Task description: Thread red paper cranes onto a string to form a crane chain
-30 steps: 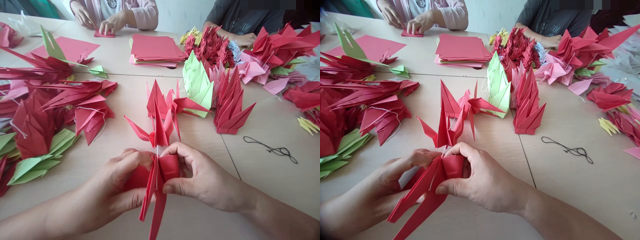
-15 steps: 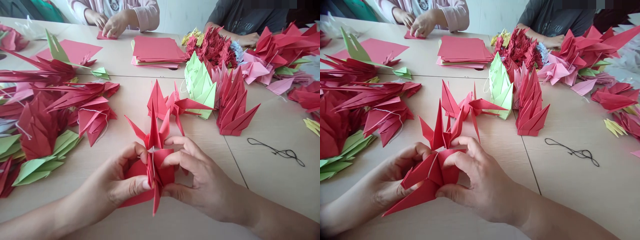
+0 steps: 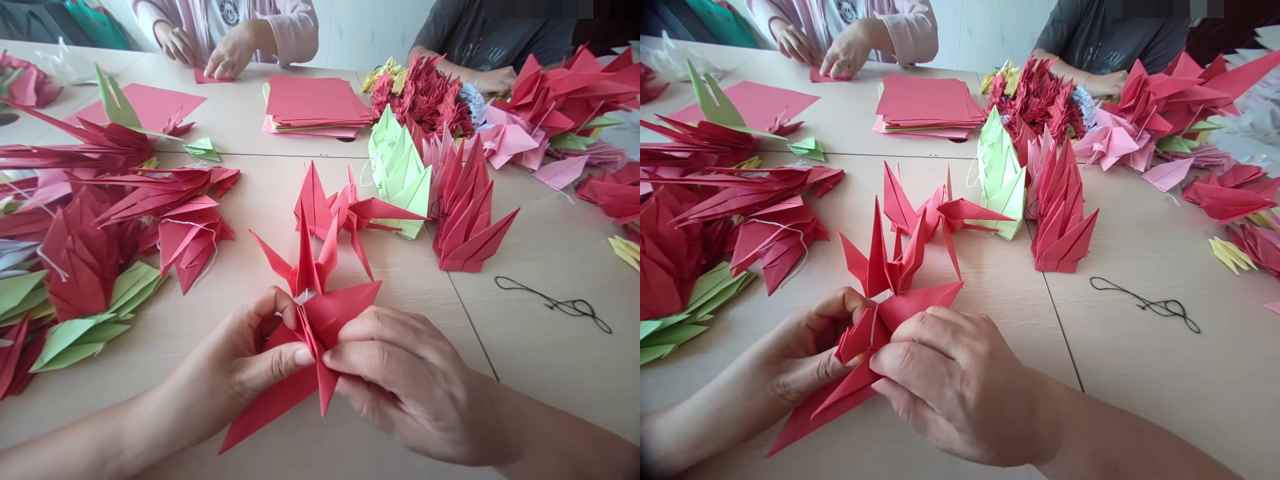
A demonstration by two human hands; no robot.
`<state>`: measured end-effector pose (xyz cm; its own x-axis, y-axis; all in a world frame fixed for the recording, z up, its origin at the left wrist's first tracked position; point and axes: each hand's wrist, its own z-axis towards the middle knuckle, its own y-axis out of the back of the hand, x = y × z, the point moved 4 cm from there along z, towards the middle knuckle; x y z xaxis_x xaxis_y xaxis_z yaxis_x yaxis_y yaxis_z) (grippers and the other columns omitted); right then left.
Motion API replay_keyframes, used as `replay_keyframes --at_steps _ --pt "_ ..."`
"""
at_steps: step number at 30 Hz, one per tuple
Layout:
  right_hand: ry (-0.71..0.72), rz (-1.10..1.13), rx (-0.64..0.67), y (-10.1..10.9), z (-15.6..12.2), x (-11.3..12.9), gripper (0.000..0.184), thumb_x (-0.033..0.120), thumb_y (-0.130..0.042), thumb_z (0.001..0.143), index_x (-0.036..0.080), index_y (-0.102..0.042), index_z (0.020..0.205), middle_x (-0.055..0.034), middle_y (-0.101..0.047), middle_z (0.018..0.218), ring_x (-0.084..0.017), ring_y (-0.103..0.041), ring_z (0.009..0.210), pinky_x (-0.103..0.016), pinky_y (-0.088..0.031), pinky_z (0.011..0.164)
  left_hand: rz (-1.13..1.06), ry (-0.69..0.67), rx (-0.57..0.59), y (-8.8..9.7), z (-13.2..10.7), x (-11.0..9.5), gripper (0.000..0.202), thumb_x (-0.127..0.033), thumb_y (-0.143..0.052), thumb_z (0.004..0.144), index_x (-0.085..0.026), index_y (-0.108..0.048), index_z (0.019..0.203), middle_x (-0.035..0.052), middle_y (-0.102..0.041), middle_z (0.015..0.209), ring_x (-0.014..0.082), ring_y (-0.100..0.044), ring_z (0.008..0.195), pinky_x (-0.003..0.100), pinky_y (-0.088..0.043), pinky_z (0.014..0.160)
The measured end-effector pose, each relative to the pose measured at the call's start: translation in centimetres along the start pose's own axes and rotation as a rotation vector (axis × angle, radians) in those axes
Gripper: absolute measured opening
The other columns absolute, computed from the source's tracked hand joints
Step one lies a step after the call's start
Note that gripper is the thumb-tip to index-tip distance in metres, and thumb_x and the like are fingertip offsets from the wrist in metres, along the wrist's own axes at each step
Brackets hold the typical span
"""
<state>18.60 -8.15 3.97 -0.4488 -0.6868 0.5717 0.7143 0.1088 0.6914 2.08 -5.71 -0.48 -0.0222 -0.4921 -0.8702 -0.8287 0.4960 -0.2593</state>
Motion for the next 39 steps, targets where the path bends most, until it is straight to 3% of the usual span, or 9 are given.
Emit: replay_keyframes --at_steps 3,7,11,14,19,26,30,34,39 --pt "0.025 -0.011 0.009 0.1 -0.3 0.0 0.015 0.014 -0.049 0.092 0.020 -0.060 0.101 -0.0032 -0.069 0.089 -0.012 -0.065 0.081 -0.024 -0.054 0.070 -0.012 -0.012 0.007 0.0 -0.2 -0.1 0.024 -0.042 -0.065 0.084 -0.021 -0.052 0.083 -0.0037 -0.055 0.080 0.0100 -0.048 0.071 0.018 -0.045 0.066" --pt "0.083 0.019 0.034 0.1 -0.5 0.2 0.023 0.016 -0.044 0.096 0.018 -0.062 0.110 -0.0030 -0.069 0.095 -0.011 -0.065 0.084 -0.022 -0.053 0.072 -0.028 -0.044 0.043 -0.2 -0.5 -0.5 0.021 -0.032 -0.071 0.081 -0.026 -0.056 0.095 -0.0031 -0.061 0.093 0.0123 -0.055 0.087 0.019 -0.048 0.078" --pt "0.057 -0.012 0.085 -0.4 -0.3 0.6 0.019 0.019 -0.049 0.096 0.018 -0.067 0.090 0.0002 -0.071 0.085 -0.010 -0.066 0.076 -0.022 -0.051 0.069 -0.119 0.010 0.093 -0.6 -0.7 -0.1 0.035 -0.019 -0.075 0.077 -0.030 -0.053 0.103 -0.0036 -0.065 0.097 0.0135 -0.061 0.092 0.020 -0.050 0.078" --pt "0.032 -0.021 0.092 -0.6 -0.4 0.9 0.016 0.019 -0.051 0.095 0.020 -0.066 0.090 0.0017 -0.072 0.089 -0.011 -0.066 0.077 -0.024 -0.051 0.072 -0.076 -0.008 0.048 -0.4 -0.7 0.0 0.038 -0.012 -0.074 0.076 -0.031 -0.052 0.102 -0.0056 -0.064 0.093 0.0111 -0.060 0.086 0.017 -0.049 0.074" --pt "0.038 -0.060 0.074 -0.4 -0.4 0.9 0.019 0.016 -0.046 0.096 0.020 -0.065 0.093 0.0040 -0.072 0.084 -0.008 -0.065 0.072 -0.020 -0.051 0.070 -0.025 -0.045 -0.047 -0.6 -0.5 -0.7 0.023 -0.022 -0.072 0.078 -0.025 -0.052 0.088 -0.0064 -0.059 0.078 0.0091 -0.053 0.072 0.015 -0.048 0.065" --pt "0.250 -0.121 -0.129 0.2 -0.4 1.6 0.036 0.012 -0.034 0.100 0.016 -0.068 0.090 0.0025 -0.073 0.078 -0.007 -0.066 0.073 -0.019 -0.054 0.067 0.123 -0.083 -0.100 -0.7 -0.8 -1.4 0.023 -0.035 -0.066 0.082 -0.024 -0.047 0.081 -0.0050 -0.048 0.070 0.0106 -0.045 0.065 0.016 -0.048 0.060" --pt "0.187 -0.144 -0.077 0.2 -0.2 1.8 0.037 0.011 -0.034 0.100 0.016 -0.069 0.089 0.0025 -0.073 0.078 -0.008 -0.066 0.075 -0.019 -0.054 0.073 0.151 -0.104 -0.087 -0.7 -1.0 -1.3 0.020 -0.035 -0.063 0.084 -0.024 -0.047 0.080 -0.0052 -0.047 0.071 0.0100 -0.043 0.063 0.015 -0.047 0.059" --pt "0.266 -0.104 -0.177 -0.1 -0.5 1.7 0.041 0.011 -0.031 0.100 0.014 -0.070 0.088 0.0006 -0.071 0.077 -0.008 -0.065 0.073 -0.020 -0.054 0.071 0.115 -0.095 -0.096 -0.7 -0.9 -1.1 0.023 -0.037 -0.064 0.083 -0.024 -0.046 0.078 -0.0058 -0.046 0.067 0.0098 -0.041 0.060 0.015 -0.044 0.055" --pt "0.227 -0.093 -0.190 -1.1 -0.8 1.4 0.043 0.014 -0.029 0.101 0.014 -0.069 0.088 -0.0001 -0.070 0.075 -0.009 -0.064 0.069 -0.021 -0.054 0.068 0.067 -0.084 -0.095 -0.8 -0.8 -0.8 0.024 -0.035 -0.066 0.081 -0.023 -0.045 0.077 -0.0059 -0.047 0.068 0.0102 -0.041 0.061 0.016 -0.044 0.055"
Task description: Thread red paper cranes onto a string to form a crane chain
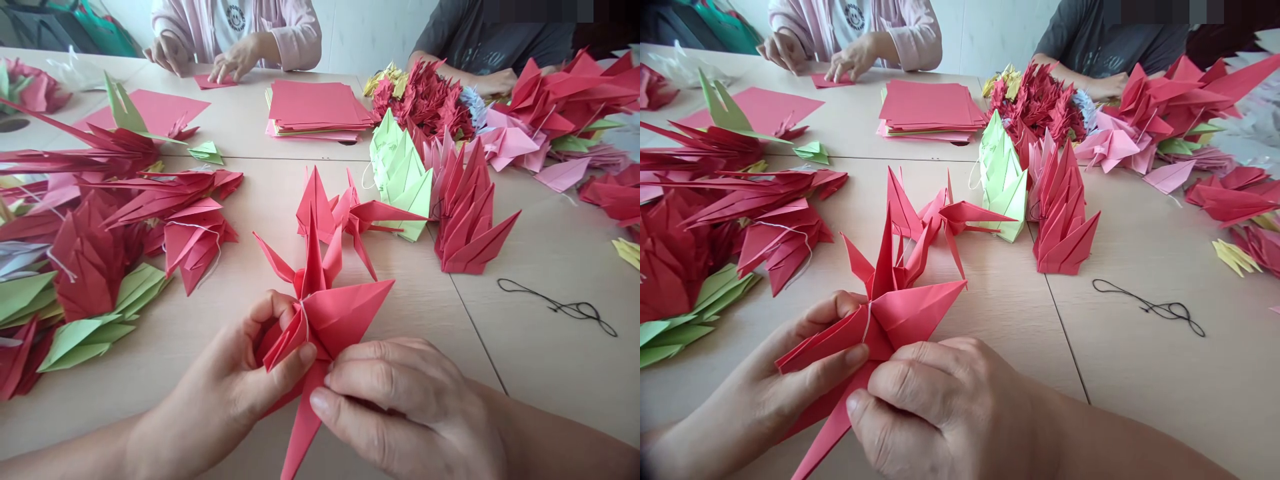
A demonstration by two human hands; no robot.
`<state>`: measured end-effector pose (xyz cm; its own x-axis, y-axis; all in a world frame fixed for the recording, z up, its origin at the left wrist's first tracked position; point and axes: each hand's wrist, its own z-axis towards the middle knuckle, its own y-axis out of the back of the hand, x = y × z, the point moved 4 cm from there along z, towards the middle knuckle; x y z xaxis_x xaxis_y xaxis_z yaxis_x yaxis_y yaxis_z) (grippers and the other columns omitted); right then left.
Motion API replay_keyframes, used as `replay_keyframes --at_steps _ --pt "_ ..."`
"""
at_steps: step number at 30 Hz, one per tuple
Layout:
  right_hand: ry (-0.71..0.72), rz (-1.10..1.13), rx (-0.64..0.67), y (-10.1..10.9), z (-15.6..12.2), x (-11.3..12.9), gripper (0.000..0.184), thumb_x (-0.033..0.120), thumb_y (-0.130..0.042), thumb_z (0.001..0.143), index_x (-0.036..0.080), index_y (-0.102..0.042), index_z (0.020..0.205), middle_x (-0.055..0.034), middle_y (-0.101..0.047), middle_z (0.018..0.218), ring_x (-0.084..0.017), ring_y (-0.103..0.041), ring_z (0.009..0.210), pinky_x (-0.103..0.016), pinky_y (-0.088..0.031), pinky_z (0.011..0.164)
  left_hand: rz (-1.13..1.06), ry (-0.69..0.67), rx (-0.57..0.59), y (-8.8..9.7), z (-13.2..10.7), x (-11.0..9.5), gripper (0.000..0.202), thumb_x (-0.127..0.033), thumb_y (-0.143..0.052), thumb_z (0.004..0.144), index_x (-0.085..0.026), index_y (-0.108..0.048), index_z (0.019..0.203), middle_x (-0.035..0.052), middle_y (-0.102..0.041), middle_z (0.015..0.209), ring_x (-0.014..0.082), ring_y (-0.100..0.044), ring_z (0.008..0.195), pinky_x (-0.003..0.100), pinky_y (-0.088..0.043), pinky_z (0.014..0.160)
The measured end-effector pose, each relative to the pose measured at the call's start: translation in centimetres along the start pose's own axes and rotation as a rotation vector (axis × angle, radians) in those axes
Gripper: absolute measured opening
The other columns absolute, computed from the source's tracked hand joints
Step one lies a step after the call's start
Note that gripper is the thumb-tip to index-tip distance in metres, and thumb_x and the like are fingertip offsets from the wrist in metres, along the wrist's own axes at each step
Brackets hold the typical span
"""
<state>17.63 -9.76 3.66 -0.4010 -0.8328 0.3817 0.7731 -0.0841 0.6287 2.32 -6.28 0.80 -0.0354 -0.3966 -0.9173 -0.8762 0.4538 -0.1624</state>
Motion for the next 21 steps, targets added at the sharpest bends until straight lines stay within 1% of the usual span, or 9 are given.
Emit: replay_keyframes --at_steps 3,6,8,9,11,13,15,17,21 --pt "-0.010 -0.003 0.015 0.2 0.5 0.1 0.043 0.013 -0.030 0.100 0.015 -0.069 0.085 0.0011 -0.069 0.072 -0.008 -0.063 0.065 -0.020 -0.054 0.066 0.020 0.006 0.004 0.0 0.1 0.1 0.022 -0.033 -0.066 0.082 -0.023 -0.047 0.078 -0.0058 -0.049 0.070 0.0097 -0.043 0.063 0.015 -0.044 0.057" --pt "-0.034 0.014 0.159 0.4 1.3 0.1 0.044 0.010 -0.031 0.099 0.015 -0.070 0.079 0.0013 -0.069 0.070 -0.007 -0.062 0.063 -0.017 -0.054 0.065 0.046 0.010 0.007 0.1 0.2 0.1 0.021 -0.033 -0.065 0.084 -0.021 -0.049 0.079 -0.0053 -0.053 0.072 0.0090 -0.046 0.066 0.015 -0.045 0.061" --pt "-0.021 0.056 0.247 0.6 1.5 0.1 0.041 0.011 -0.033 0.099 0.014 -0.070 0.082 0.0006 -0.069 0.071 -0.008 -0.063 0.067 -0.017 -0.054 0.066 0.030 0.031 0.021 0.3 0.2 0.1 0.021 -0.035 -0.064 0.084 -0.021 -0.050 0.079 -0.0050 -0.054 0.072 0.0090 -0.047 0.065 0.016 -0.045 0.060" --pt "-0.016 0.076 0.262 0.7 1.5 0.1 0.038 0.011 -0.034 0.099 0.014 -0.070 0.086 0.0002 -0.070 0.074 -0.008 -0.064 0.069 -0.018 -0.054 0.068 0.022 0.044 0.024 0.4 0.2 0.1 0.020 -0.035 -0.064 0.084 -0.021 -0.051 0.080 -0.0047 -0.055 0.073 0.0092 -0.048 0.065 0.016 -0.046 0.060" --pt "-0.023 0.080 0.238 0.9 1.3 0.0 0.031 0.012 -0.038 0.098 0.013 -0.069 0.096 -0.0010 -0.072 0.083 -0.010 -0.064 0.076 -0.020 -0.054 0.073 0.003 0.062 0.026 0.6 0.2 0.2 0.017 -0.035 -0.064 0.084 -0.022 -0.055 0.085 -0.0045 -0.056 0.075 0.0098 -0.049 0.067 0.017 -0.047 0.062" --pt "-0.075 0.014 0.196 0.9 1.0 -0.4 0.022 0.015 -0.047 0.096 0.013 -0.068 0.101 -0.0022 -0.072 0.089 -0.012 -0.064 0.080 -0.024 -0.053 0.077 -0.022 0.079 0.025 0.8 0.1 0.4 0.014 -0.035 -0.063 0.085 -0.023 -0.057 0.087 -0.0040 -0.057 0.078 0.0109 -0.051 0.071 0.019 -0.049 0.066" --pt "-0.130 -0.075 0.161 0.7 0.9 -0.8 0.016 0.019 -0.055 0.093 0.014 -0.069 0.096 -0.0037 -0.071 0.087 -0.015 -0.063 0.079 -0.028 -0.053 0.076 -0.042 0.088 0.039 0.8 0.1 0.5 0.012 -0.034 -0.062 0.085 -0.023 -0.057 0.087 -0.0033 -0.056 0.080 0.0123 -0.053 0.074 0.021 -0.050 0.068" --pt "-0.167 -0.129 0.156 0.5 0.9 -1.0 0.013 0.019 -0.058 0.090 0.014 -0.070 0.088 -0.0047 -0.069 0.079 -0.016 -0.061 0.074 -0.029 -0.052 0.071 -0.037 0.085 0.037 0.7 0.1 0.6 0.012 -0.033 -0.061 0.086 -0.022 -0.056 0.084 -0.0027 -0.053 0.079 0.0139 -0.054 0.076 0.023 -0.050 0.070" --pt "-0.170 -0.113 0.170 0.0 1.0 -1.0 0.016 0.009 -0.056 0.087 0.012 -0.070 0.079 -0.0055 -0.066 0.074 -0.016 -0.057 0.069 -0.030 -0.049 0.065 -0.020 0.044 0.024 0.3 0.3 0.5 0.018 -0.036 -0.063 0.084 -0.022 -0.052 0.080 -0.0037 -0.046 0.072 0.0128 -0.049 0.069 0.021 -0.047 0.064"
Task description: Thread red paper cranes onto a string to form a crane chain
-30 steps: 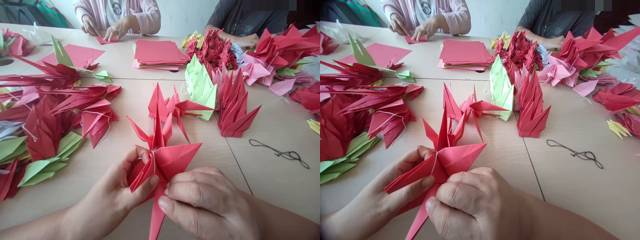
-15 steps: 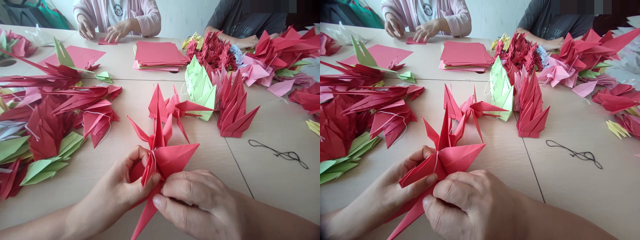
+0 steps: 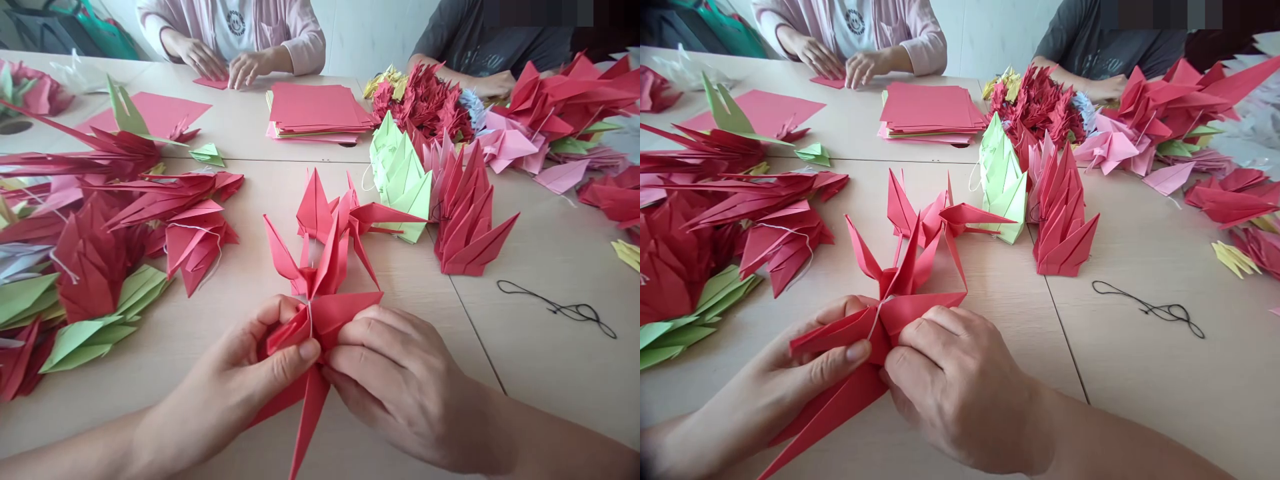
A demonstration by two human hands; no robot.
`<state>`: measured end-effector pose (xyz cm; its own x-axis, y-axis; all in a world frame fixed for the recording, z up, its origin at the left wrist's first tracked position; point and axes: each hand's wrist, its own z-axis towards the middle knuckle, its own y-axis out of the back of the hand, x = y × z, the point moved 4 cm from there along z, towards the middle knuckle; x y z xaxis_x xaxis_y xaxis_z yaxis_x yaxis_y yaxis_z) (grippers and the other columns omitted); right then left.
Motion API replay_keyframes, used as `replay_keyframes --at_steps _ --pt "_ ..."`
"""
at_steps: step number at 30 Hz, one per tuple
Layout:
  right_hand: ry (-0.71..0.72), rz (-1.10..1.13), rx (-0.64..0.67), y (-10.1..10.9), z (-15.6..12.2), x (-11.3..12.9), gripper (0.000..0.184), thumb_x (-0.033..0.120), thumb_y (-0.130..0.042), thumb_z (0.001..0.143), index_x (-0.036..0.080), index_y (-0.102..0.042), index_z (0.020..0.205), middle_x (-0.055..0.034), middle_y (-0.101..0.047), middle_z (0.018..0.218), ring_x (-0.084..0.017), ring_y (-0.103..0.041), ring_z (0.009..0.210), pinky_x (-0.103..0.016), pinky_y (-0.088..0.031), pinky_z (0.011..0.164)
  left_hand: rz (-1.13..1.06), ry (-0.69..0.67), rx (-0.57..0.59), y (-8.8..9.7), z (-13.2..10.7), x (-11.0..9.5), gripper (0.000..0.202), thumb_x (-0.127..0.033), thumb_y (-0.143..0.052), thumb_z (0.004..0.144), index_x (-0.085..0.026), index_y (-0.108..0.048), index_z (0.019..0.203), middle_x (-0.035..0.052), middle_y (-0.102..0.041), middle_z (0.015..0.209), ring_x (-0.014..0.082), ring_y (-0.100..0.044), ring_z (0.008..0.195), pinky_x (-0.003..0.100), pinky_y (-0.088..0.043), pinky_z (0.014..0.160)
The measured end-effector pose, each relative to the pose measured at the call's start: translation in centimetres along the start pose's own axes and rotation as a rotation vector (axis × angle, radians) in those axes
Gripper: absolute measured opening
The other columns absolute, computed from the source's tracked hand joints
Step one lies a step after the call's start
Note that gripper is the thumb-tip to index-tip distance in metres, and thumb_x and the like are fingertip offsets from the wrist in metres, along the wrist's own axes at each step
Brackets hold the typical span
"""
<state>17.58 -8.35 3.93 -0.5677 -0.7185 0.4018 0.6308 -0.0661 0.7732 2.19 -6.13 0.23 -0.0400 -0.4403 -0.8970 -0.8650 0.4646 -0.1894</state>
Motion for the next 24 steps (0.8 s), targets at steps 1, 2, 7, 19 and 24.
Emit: replay_keyframes --at_steps 1,2,7,19,24 --pt "0.000 0.006 0.009 -0.1 0.0 0.0 0.017 0.009 -0.056 0.086 0.012 -0.069 0.077 -0.0054 -0.065 0.072 -0.016 -0.056 0.068 -0.030 -0.049 0.064 0.006 -0.015 -0.001 -0.1 0.1 -0.1 0.021 -0.037 -0.064 0.083 -0.022 -0.051 0.079 -0.0041 -0.045 0.070 0.0122 -0.047 0.066 0.020 -0.046 0.062" --pt "-0.001 0.007 0.017 -0.1 0.0 0.1 0.018 0.009 -0.055 0.086 0.012 -0.068 0.074 -0.0053 -0.064 0.070 -0.016 -0.055 0.067 -0.030 -0.048 0.063 0.014 -0.028 -0.005 -0.2 0.1 -0.1 0.023 -0.037 -0.065 0.082 -0.022 -0.049 0.077 -0.0043 -0.044 0.069 0.0117 -0.045 0.065 0.019 -0.044 0.059" --pt "0.012 -0.034 0.024 -0.3 -0.2 0.1 0.023 0.009 -0.053 0.087 0.013 -0.065 0.068 -0.0031 -0.059 0.063 -0.014 -0.050 0.061 -0.029 -0.044 0.058 0.025 -0.074 -0.011 -0.4 0.1 -0.3 0.028 -0.037 -0.065 0.082 -0.021 -0.044 0.072 -0.0051 -0.040 0.065 0.0103 -0.040 0.061 0.018 -0.040 0.056" --pt "0.006 -0.097 0.035 -0.6 -0.2 0.1 0.027 0.015 -0.050 0.089 0.017 -0.055 0.062 0.0005 -0.050 0.059 -0.013 -0.041 0.057 -0.028 -0.037 0.055 0.285 -0.125 -0.026 -0.3 0.1 -0.5 0.023 -0.035 -0.056 0.088 -0.019 -0.048 0.074 -0.0002 -0.053 0.074 0.0137 -0.048 0.069 0.022 -0.044 0.062" --pt "-0.061 -0.018 -0.004 -0.3 -0.2 -0.3 0.023 0.012 -0.051 0.086 0.016 -0.055 0.064 0.0000 -0.051 0.060 -0.012 -0.043 0.058 -0.027 -0.037 0.056 0.197 -0.119 0.058 -0.4 -0.2 -1.1 0.013 -0.032 -0.056 0.089 -0.022 -0.050 0.082 -0.0018 -0.051 0.078 0.0135 -0.048 0.072 0.021 -0.049 0.069"
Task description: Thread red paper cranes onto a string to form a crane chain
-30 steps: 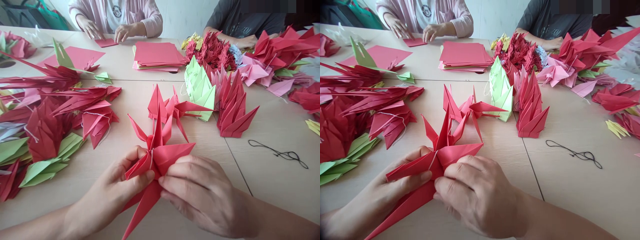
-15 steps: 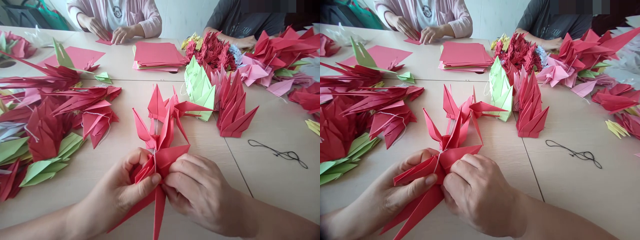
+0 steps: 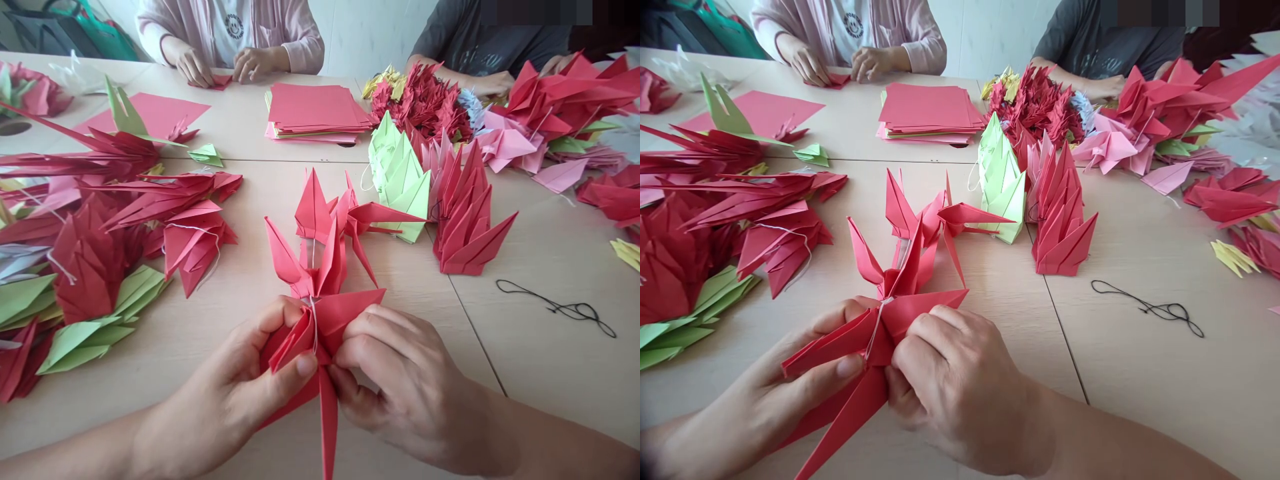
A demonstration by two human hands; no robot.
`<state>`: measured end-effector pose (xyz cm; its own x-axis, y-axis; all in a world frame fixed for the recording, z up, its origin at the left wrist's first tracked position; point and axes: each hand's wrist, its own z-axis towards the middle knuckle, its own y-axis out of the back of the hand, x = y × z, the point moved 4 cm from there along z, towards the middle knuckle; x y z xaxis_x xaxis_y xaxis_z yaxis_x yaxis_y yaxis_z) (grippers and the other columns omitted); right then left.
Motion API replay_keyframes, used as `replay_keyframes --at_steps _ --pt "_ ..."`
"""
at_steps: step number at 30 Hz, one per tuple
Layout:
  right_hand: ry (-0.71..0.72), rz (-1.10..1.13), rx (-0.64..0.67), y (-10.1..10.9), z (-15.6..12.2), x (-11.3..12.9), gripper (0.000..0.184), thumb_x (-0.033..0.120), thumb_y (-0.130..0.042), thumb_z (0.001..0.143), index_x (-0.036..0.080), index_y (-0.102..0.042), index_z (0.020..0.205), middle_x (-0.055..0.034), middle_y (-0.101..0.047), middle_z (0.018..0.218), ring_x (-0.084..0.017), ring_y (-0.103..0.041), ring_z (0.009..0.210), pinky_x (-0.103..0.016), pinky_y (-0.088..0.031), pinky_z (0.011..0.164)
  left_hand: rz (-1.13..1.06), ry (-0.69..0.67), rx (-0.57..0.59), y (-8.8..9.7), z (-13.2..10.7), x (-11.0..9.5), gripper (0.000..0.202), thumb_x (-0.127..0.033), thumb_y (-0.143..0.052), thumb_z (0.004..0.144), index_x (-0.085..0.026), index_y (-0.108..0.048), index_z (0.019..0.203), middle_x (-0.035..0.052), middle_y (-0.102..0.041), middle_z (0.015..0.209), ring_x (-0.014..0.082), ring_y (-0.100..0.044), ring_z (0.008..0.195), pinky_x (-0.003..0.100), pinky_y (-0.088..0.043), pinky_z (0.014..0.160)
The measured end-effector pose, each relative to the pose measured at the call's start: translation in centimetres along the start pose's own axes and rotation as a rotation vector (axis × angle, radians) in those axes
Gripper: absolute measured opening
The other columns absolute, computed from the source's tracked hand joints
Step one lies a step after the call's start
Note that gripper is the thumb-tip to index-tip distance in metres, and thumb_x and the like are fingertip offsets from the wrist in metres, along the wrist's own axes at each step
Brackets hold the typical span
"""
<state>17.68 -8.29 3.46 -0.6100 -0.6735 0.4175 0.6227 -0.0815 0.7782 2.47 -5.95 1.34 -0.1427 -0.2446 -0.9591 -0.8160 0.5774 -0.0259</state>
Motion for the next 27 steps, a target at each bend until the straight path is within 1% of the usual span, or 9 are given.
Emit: replay_keyframes --at_steps 2,3,6,9,12,14,18,22,27 --pt "-0.017 0.007 -0.008 0.07 -0.03 -0.06 0.023 0.013 -0.050 0.087 0.016 -0.055 0.065 -0.0003 -0.053 0.061 -0.013 -0.045 0.059 -0.027 -0.038 0.057 -0.071 0.024 0.038 -0.18 -0.06 -0.15 0.008 -0.028 -0.058 0.087 -0.024 -0.051 0.085 -0.0026 -0.052 0.081 0.0132 -0.050 0.075 0.020 -0.050 0.072" --pt "-0.017 0.010 -0.011 0.09 -0.06 -0.04 0.023 0.013 -0.050 0.088 0.016 -0.056 0.066 -0.0005 -0.053 0.061 -0.013 -0.045 0.060 -0.027 -0.039 0.058 -0.104 0.037 0.050 -0.30 -0.07 -0.12 0.010 -0.023 -0.061 0.085 -0.024 -0.051 0.086 -0.0029 -0.054 0.083 0.0133 -0.052 0.077 0.020 -0.051 0.073" --pt "0.001 0.017 -0.013 0.04 -0.14 0.08 0.022 0.014 -0.050 0.088 0.016 -0.056 0.067 -0.0003 -0.053 0.061 -0.013 -0.045 0.059 -0.027 -0.039 0.057 -0.207 0.073 0.063 -0.72 -0.01 0.30 0.027 -0.008 -0.068 0.076 -0.025 -0.050 0.089 -0.0038 -0.056 0.088 0.0134 -0.054 0.082 0.021 -0.051 0.076" --pt "0.001 0.006 -0.003 -0.12 -0.18 0.07 0.022 0.015 -0.050 0.089 0.016 -0.057 0.068 -0.0002 -0.054 0.063 -0.013 -0.046 0.060 -0.027 -0.041 0.059 -0.269 0.103 0.049 -1.01 0.11 0.67 0.032 -0.001 -0.067 0.072 -0.024 -0.048 0.084 -0.0044 -0.056 0.084 0.0125 -0.054 0.079 0.020 -0.051 0.074" --pt "0.003 0.006 0.003 -0.20 -0.14 0.05 0.022 0.014 -0.050 0.089 0.016 -0.057 0.068 -0.0001 -0.053 0.063 -0.013 -0.046 0.060 -0.027 -0.040 0.059 -0.242 0.094 0.015 -1.05 0.24 0.46 0.032 0.002 -0.066 0.069 -0.022 -0.048 0.080 -0.0043 -0.057 0.082 0.0120 -0.052 0.077 0.019 -0.050 0.072" --pt "0.022 0.008 0.005 -0.18 -0.10 0.12 0.022 0.013 -0.050 0.088 0.016 -0.057 0.067 0.0001 -0.052 0.061 -0.012 -0.044 0.058 -0.027 -0.038 0.057 -0.188 0.070 -0.007 -0.99 0.31 0.15 0.031 0.003 -0.064 0.067 -0.022 -0.049 0.079 -0.0040 -0.057 0.082 0.0121 -0.053 0.075 0.019 -0.050 0.071" --pt "0.032 -0.027 -0.003 -0.03 -0.15 0.13 0.023 0.013 -0.049 0.088 0.016 -0.056 0.067 0.0001 -0.051 0.060 -0.013 -0.043 0.057 -0.027 -0.038 0.056 -0.089 0.050 -0.033 -0.80 0.30 -0.07 0.025 -0.001 -0.058 0.068 -0.022 -0.048 0.077 -0.0034 -0.055 0.078 0.0132 -0.052 0.072 0.020 -0.051 0.066" --pt "0.024 -0.048 -0.013 0.00 -0.33 -0.02 0.020 0.013 -0.050 0.087 0.017 -0.057 0.068 -0.0003 -0.054 0.062 -0.014 -0.046 0.059 -0.027 -0.040 0.058 -0.070 0.073 0.000 -0.76 0.08 0.25 0.024 -0.003 -0.055 0.070 -0.023 -0.045 0.080 -0.0042 -0.051 0.076 0.0129 -0.051 0.070 0.021 -0.050 0.064" --pt "0.033 -0.049 0.000 -0.06 -0.30 -0.12 0.020 0.014 -0.051 0.087 0.017 -0.057 0.068 -0.0005 -0.054 0.062 -0.014 -0.045 0.059 -0.027 -0.039 0.056 -0.073 0.123 0.024 -0.87 0.06 0.30 0.024 -0.003 -0.052 0.071 -0.023 -0.045 0.081 -0.0037 -0.052 0.078 0.0135 -0.051 0.074 0.023 -0.051 0.069"
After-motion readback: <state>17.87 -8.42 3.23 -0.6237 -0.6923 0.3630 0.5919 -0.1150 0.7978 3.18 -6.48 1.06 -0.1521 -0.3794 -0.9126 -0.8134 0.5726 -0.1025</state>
